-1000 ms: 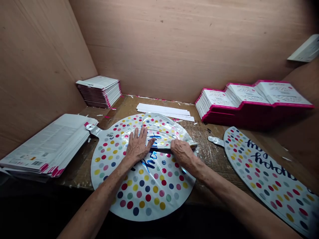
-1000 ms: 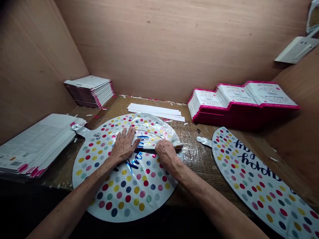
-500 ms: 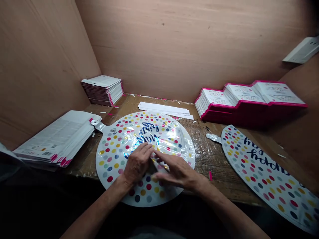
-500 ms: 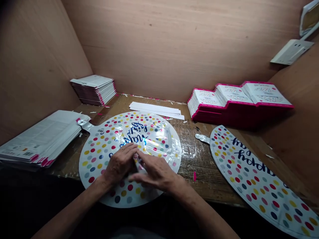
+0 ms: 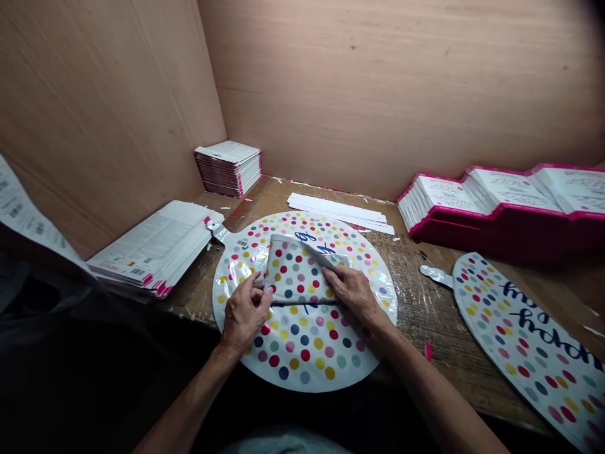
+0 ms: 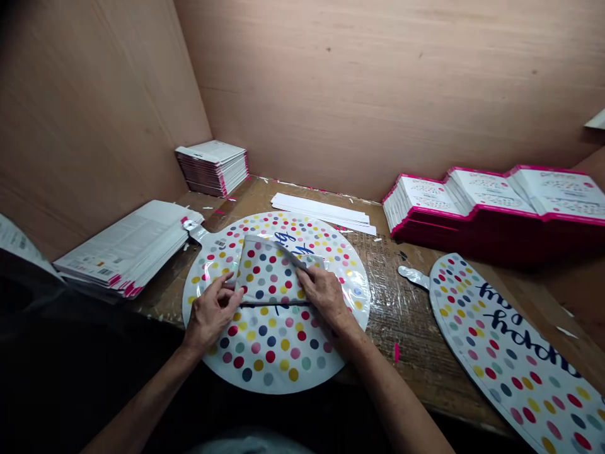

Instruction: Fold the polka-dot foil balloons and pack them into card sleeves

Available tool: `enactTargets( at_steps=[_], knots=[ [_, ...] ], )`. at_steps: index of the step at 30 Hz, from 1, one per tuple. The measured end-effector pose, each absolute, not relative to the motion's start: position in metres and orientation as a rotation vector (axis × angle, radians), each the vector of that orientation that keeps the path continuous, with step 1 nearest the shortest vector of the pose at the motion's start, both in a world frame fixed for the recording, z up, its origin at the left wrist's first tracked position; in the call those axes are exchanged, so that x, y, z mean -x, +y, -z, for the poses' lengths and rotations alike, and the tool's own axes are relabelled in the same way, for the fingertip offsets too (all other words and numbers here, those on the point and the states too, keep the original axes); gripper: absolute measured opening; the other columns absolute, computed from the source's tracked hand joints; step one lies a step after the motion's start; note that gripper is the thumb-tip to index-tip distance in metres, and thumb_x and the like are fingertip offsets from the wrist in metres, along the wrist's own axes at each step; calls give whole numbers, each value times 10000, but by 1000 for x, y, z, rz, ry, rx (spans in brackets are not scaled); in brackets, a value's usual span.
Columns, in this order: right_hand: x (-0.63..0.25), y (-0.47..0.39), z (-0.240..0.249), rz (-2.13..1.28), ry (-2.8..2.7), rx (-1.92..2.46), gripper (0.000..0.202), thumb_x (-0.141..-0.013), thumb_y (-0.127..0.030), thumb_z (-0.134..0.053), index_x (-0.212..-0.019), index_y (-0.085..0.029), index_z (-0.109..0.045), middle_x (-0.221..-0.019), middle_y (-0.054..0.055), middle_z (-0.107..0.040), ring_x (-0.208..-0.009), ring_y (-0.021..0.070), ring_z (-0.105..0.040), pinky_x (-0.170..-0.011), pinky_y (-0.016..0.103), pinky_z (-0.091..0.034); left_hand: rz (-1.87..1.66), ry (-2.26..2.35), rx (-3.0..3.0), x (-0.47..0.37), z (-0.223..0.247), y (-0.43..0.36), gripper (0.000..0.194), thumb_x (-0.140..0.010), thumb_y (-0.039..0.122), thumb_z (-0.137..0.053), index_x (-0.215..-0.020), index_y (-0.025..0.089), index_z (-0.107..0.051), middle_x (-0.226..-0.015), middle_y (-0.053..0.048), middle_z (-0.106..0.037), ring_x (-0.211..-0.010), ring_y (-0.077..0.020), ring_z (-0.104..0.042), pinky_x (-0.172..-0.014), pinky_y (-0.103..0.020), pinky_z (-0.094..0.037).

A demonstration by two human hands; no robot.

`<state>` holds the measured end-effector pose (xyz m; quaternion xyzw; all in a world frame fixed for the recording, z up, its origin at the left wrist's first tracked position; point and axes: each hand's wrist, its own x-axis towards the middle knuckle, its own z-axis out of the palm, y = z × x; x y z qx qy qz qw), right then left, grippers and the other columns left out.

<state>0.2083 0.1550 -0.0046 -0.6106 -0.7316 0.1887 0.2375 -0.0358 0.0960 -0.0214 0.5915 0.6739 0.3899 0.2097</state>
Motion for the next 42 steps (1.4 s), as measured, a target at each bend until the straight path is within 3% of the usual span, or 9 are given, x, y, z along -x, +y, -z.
enactTargets(
  at_steps=[8, 14, 18, 21, 25, 30, 35, 39, 42],
  knots=[
    [-199, 167, 8, -408, -2053, 1765, 386, -902, -480, -476, -660, -221, -630, -634, 22, -623, -612, 174, -571, -556, 263, -355, -1060, 1859, -1585, 36, 20, 98, 468, -834, 369, -565, -1241, 138, -571, -697, -7, -721, -1033, -228, -670, -1003, -379, -475],
    [-225, 137, 6, -662, -1960, 1212, 273, -858, -417, -551, -1002, -220, -674, -971, 54, -719, -841, 213, -663, -762, 316, -504, -1212, 1577, -1958, 49, 17, 92, 159, -873, 292, -545, -893, 210, -679, -992, -62, -722, -989, -209, -646, -896, -353, -513],
    [-231, 128, 9, -653, -2025, 1296, 289, -879, -415, -473, -764, -220, -652, -776, 32, -693, -726, 207, -641, -694, 308, -489, -1087, 1557, -2125, 48, 20, 84, 194, -888, 281, -528, -766, 225, -668, -817, -47, -701, -890, -216, -623, -833, -366, -496],
    [-223, 140, 12, -579, -1968, 1527, 372, -894, -473, -449, -674, -217, -608, -634, 10, -628, -629, 194, -601, -605, 275, -436, -1034, 1766, -2019, 42, 22, 86, 194, -858, 366, -576, -905, 207, -677, -769, -47, -688, -858, -240, -631, -854, -401, -488],
    [-208, 150, 10, -310, -1912, 1879, 281, -906, -429, -500, -831, -212, -661, -720, 47, -677, -706, 222, -641, -662, 294, -450, -827, 1984, -1788, 31, 14, 99, 358, -804, 332, -602, -1120, 166, -627, -685, -15, -680, -915, -263, -663, -927, -413, -472],
    [-169, 123, 1, 157, -2257, 1337, 433, -896, -343, -559, -1283, -149, -557, -1278, 180, -591, -1161, 327, -538, -981, 485, -424, -709, 2022, -1487, 25, -3, 111, 403, -800, 380, -606, -1130, 150, -601, -635, 13, -692, -793, -243, -698, -803, -362, -507],
    [-127, 112, -3, 214, -2641, 1223, 353, -927, -122, -427, -1254, -92, -557, -1173, 187, -604, -1039, 304, -557, -907, 439, -462, -715, 1937, -1383, 32, -14, 104, 401, -809, 477, -597, -1064, 169, -625, -612, 5, -696, -634, -224, -690, -643, -321, -528],
    [-152, 105, -2, 179, -2764, 1042, 336, -958, -183, -463, -1280, -219, -553, -1249, 140, -577, -1063, 277, -546, -941, 443, -443, -968, 1819, -1982, 46, -26, 106, 293, -881, 311, -483, -1048, 216, -704, -978, -67, -756, -985, -248, -689, -903, -383, -534],
    [-187, 96, -5, 75, -2878, 755, 361, -969, -200, -476, -1316, -273, -542, -1307, 118, -566, -1071, 243, -550, -932, 413, -451, -717, 1261, -2460, 55, -24, 122, 500, -786, 72, -445, -1151, 297, -703, -1184, -13, -714, -1269, -221, -548, -1066, -380, -452]
  ],
)
